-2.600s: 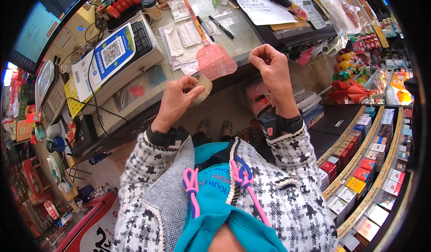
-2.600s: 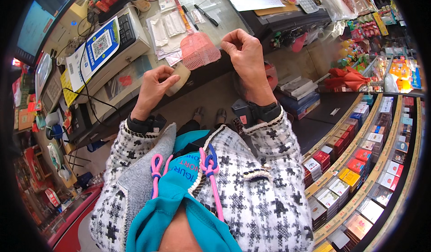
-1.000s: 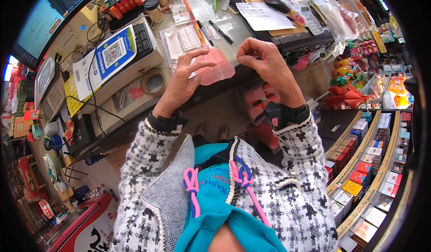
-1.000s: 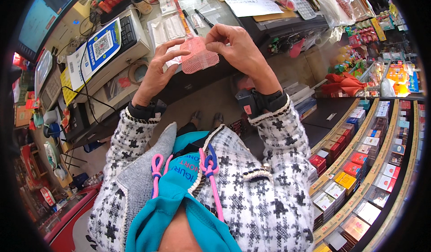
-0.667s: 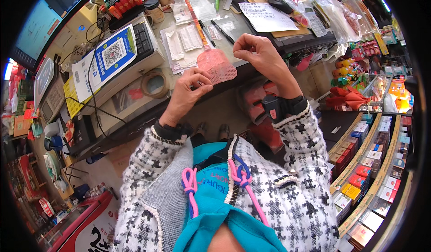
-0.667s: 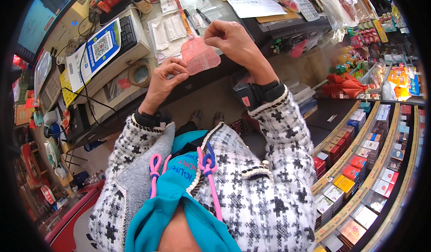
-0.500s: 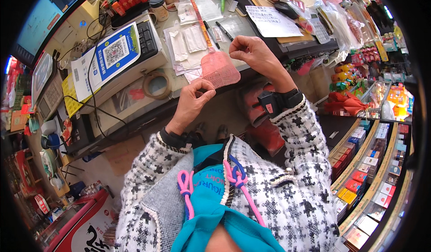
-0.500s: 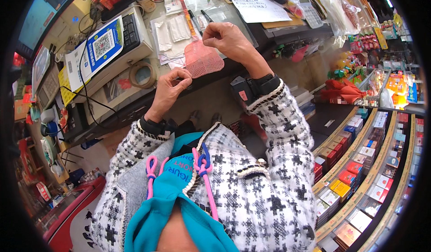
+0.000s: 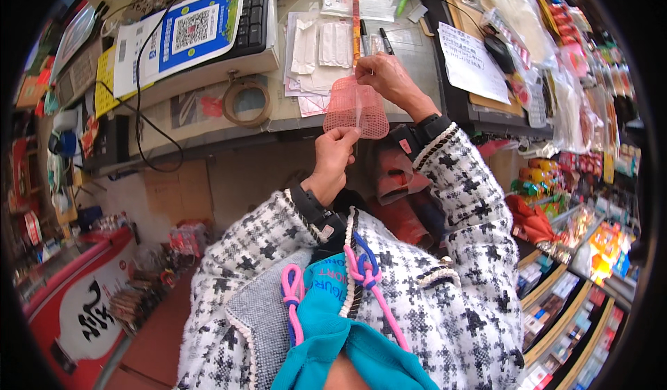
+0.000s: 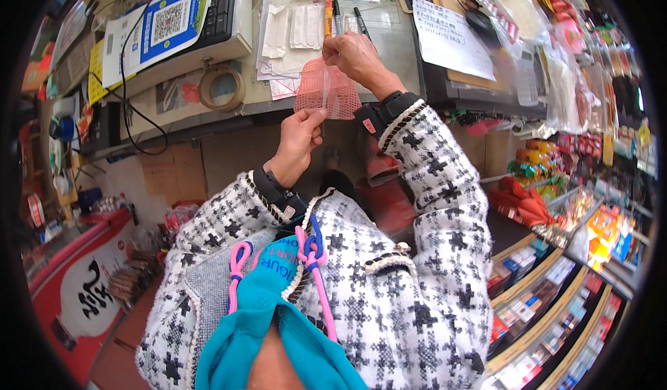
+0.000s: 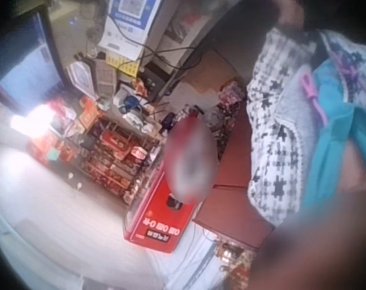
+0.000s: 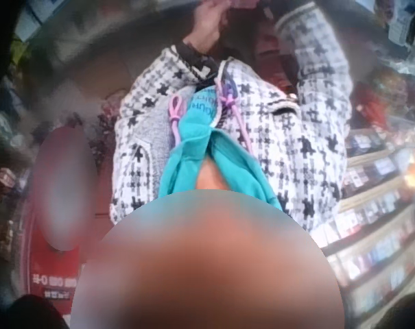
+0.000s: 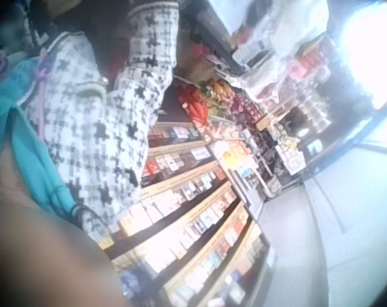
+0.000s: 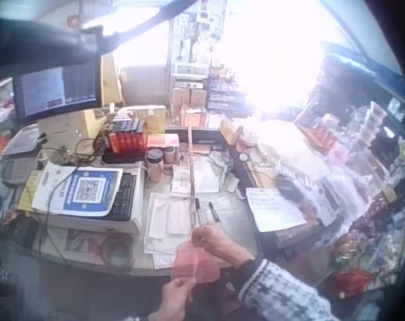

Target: The person repairs a pink plastic fly swatter by applying clear adhesive tape to its mesh surface. They repeatedly pull tape from a roll, press it onto the mesh, and smooth it down, working on the same swatter throughout the clip.

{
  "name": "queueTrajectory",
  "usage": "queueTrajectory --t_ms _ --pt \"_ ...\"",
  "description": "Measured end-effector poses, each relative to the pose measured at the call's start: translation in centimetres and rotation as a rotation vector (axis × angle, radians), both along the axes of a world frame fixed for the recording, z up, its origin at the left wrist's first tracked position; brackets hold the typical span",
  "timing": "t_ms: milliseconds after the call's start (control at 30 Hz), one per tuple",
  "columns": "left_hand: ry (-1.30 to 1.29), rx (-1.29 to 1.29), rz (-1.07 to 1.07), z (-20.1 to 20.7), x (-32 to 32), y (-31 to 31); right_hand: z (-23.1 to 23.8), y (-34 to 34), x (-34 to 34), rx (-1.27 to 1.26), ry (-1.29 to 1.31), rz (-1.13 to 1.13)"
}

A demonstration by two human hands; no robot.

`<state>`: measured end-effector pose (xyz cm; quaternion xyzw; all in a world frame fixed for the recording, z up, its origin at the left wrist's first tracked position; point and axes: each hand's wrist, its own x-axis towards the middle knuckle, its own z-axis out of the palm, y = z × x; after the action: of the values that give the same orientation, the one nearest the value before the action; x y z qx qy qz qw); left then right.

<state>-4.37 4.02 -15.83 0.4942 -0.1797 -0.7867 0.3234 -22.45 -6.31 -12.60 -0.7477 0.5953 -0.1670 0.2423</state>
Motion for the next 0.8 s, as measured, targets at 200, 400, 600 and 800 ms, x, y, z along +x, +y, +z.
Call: queueTrajectory --t_ms 200,400,600,800 --pt "-0.065 0.024 0.163 -0.6 -2.2 -0.6 -2.5 -1.4 -0.7 -0.097 0.125 0.104" --pt "-0.126 0.039 0.185 -1.0 -2.8 -1.0 -3.3 -1.1 -0.4 -0.219 0.143 0.075" --pt "-0.176 0.041 0.158 -1.0 -2.9 -1.4 -3.6 -0.9 -0.1 -0.175 0.131 0.034" --pt "-0.2 0.044 0.143 -1.2 -3.1 -1.6 -3.5 -0.4 0.4 -0.247 0.08 -0.048"
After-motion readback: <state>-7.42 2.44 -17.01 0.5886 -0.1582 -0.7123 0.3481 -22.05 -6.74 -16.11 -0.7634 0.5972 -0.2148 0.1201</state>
